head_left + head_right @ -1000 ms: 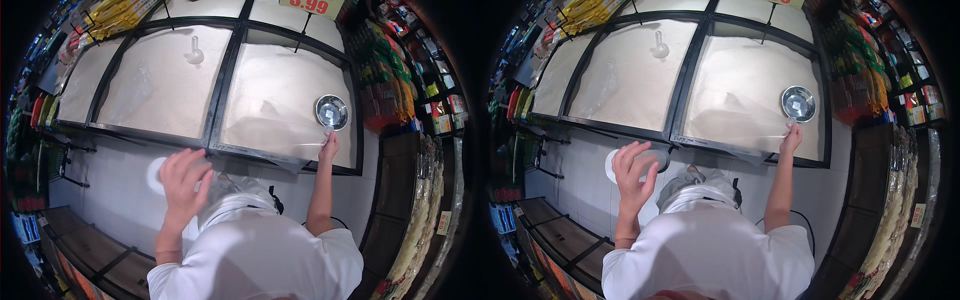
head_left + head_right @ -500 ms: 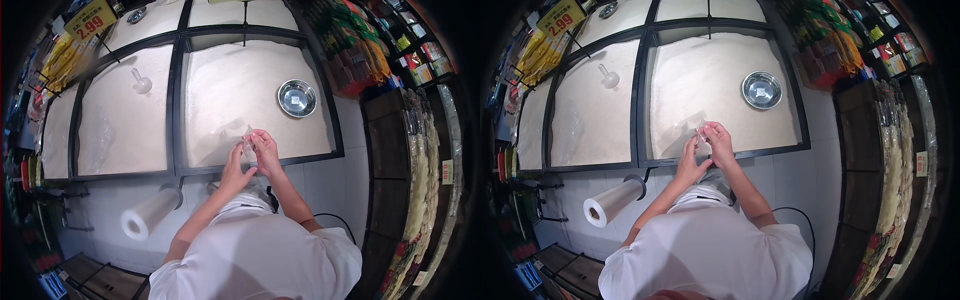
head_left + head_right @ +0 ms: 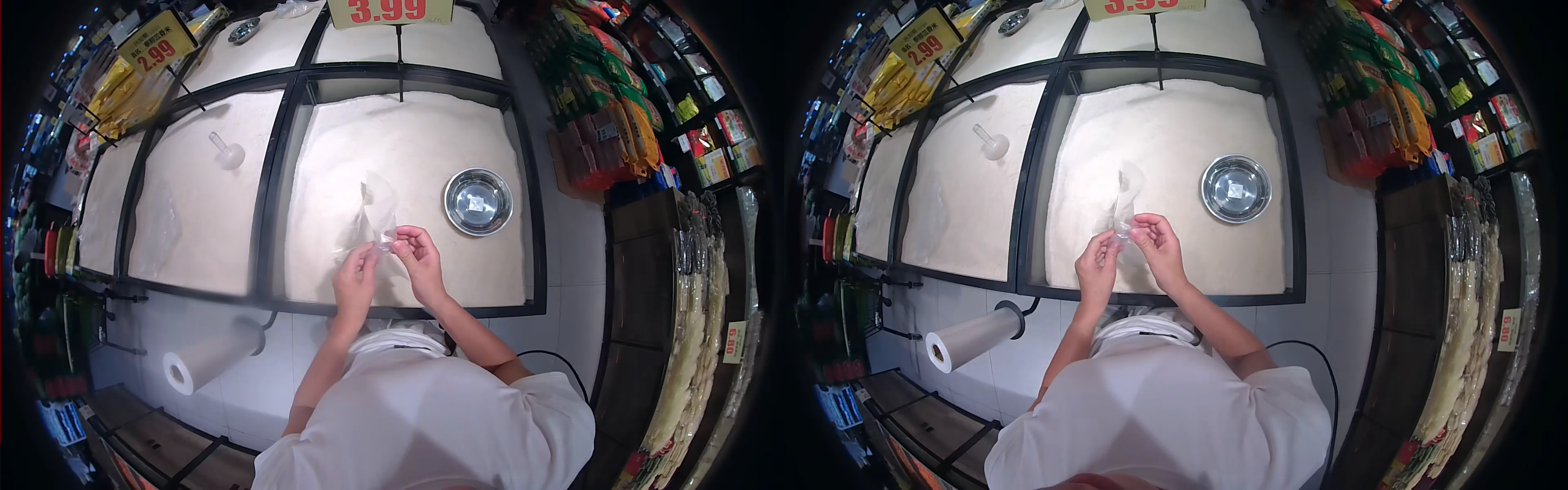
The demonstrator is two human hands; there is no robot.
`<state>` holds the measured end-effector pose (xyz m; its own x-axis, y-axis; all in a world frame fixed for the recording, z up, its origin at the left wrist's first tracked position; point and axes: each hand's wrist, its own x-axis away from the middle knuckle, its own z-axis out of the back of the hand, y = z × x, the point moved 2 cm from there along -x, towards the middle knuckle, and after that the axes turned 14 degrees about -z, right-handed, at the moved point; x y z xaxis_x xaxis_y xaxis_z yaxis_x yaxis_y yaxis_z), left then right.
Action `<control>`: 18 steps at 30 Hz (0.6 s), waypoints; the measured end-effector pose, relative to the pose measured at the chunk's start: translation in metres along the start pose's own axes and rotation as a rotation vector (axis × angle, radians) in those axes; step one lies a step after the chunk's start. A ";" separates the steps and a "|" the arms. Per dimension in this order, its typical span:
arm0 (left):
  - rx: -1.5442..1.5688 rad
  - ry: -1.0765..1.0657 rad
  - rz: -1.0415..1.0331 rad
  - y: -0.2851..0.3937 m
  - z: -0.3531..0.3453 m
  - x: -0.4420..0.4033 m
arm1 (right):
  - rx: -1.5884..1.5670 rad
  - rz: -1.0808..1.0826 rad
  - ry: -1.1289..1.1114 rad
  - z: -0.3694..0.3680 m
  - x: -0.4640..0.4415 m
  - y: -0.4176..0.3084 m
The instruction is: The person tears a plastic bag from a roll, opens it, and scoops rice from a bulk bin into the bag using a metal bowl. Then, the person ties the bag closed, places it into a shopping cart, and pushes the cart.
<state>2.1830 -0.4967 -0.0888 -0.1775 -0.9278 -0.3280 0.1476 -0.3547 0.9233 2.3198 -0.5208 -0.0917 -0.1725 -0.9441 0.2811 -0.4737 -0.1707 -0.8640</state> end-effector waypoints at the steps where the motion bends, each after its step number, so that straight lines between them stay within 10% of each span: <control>1: 0.024 0.016 0.042 -0.001 -0.001 0.000 | 0.047 -0.003 -0.022 0.006 -0.003 0.004; 6: -0.054 -0.003 0.013 -0.009 -0.010 0.004 | 0.460 0.149 -0.020 0.010 -0.011 0.021; 18: -0.236 -0.083 -0.243 0.005 -0.006 -0.019 | 0.157 -0.028 0.040 0.007 -0.022 0.013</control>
<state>2.1925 -0.4818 -0.0788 -0.3120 -0.8037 -0.5066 0.3107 -0.5903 0.7450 2.3233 -0.5038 -0.1121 -0.1966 -0.9269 0.3198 -0.3390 -0.2417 -0.9092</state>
